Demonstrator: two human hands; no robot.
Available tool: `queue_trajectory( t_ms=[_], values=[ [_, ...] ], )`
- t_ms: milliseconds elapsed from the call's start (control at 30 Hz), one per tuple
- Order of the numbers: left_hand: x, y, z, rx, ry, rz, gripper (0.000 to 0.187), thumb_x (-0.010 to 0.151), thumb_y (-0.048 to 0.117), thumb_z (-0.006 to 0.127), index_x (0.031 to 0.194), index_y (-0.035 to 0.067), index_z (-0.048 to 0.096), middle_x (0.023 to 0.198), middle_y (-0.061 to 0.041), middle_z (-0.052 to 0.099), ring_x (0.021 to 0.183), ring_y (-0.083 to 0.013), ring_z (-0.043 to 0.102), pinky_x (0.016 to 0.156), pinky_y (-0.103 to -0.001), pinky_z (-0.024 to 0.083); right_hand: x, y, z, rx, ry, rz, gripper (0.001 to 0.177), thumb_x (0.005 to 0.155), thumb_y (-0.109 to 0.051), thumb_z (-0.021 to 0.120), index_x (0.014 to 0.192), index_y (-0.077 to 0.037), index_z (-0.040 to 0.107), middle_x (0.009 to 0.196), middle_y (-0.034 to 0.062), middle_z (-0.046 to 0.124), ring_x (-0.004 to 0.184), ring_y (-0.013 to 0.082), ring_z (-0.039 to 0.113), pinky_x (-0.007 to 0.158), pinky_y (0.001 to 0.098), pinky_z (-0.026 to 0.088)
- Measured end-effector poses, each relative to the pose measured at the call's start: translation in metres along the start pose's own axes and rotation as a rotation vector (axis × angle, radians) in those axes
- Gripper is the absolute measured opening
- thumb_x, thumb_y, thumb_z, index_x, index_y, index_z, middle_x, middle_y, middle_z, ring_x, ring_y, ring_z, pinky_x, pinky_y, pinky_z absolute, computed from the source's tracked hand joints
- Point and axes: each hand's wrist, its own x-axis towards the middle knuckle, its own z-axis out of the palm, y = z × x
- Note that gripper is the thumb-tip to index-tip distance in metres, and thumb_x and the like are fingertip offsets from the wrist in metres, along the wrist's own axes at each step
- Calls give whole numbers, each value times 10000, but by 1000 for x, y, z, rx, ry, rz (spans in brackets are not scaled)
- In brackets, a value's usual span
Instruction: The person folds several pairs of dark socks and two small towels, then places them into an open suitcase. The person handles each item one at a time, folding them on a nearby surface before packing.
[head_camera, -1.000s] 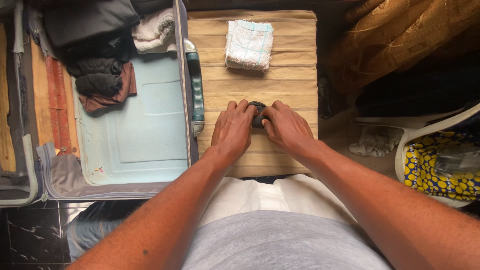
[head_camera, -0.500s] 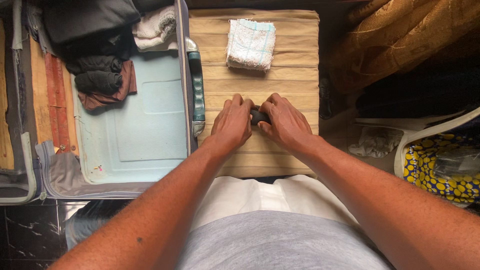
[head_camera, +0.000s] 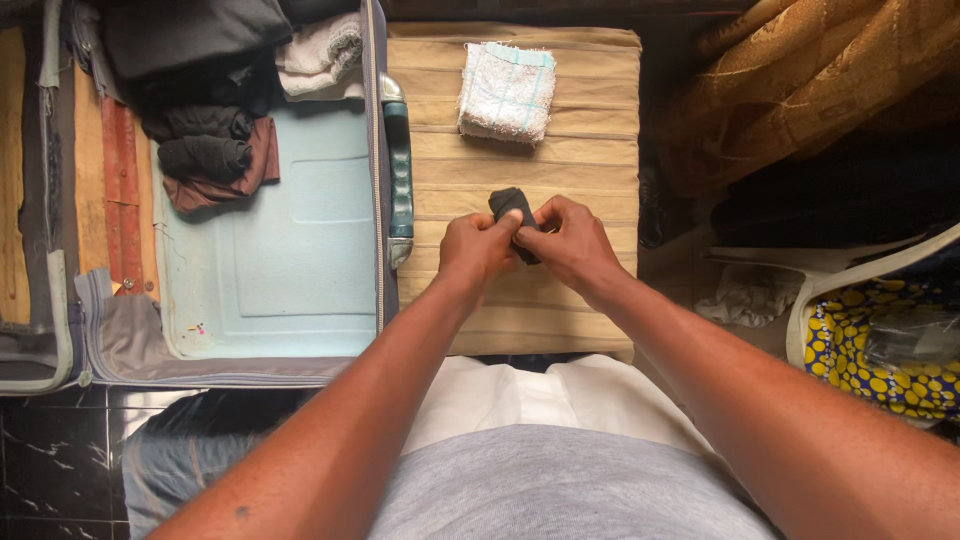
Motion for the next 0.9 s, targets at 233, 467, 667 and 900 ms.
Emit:
queue_trajectory(
  t_ms=[233,467,667,900],
  values=[
    [2,28,-16,-306,-92,116,323,895,292,749,982,-19,730,878,-96,735,747,-166,719,741,-282,642,-4,-41,-9,38,118,-357,288,827,-254,721,946,-4,644,851,84,671,733,133,633,607,312,511],
    [-5,63,-75,-596,-55,322,286,924,266,680,1077,24,685,958,-82,721,821,-175,700,806,-334,611,5,-109,18,96,153,-554,293,877,-164,627,1129,-21,667,980,84,735,749,147,654,699,315,547],
    [10,66,-163,-757,118,318,299,892,239,692,1108,36,651,1045,-96,695,939,-244,694,877,-430,605,-2,-154,71,6,202,-738,419,854,-80,610,1268,-23,591,1148,146,663,866,183,687,773,356,570],
    [53,53,-263,-1005,312,97,383,908,180,719,1201,-19,574,1127,-142,602,1042,-331,689,920,-461,620,-3,-192,129,-68,35,-651,365,853,-97,576,1206,-24,631,1153,144,651,912,223,681,787,388,583]
  ],
)
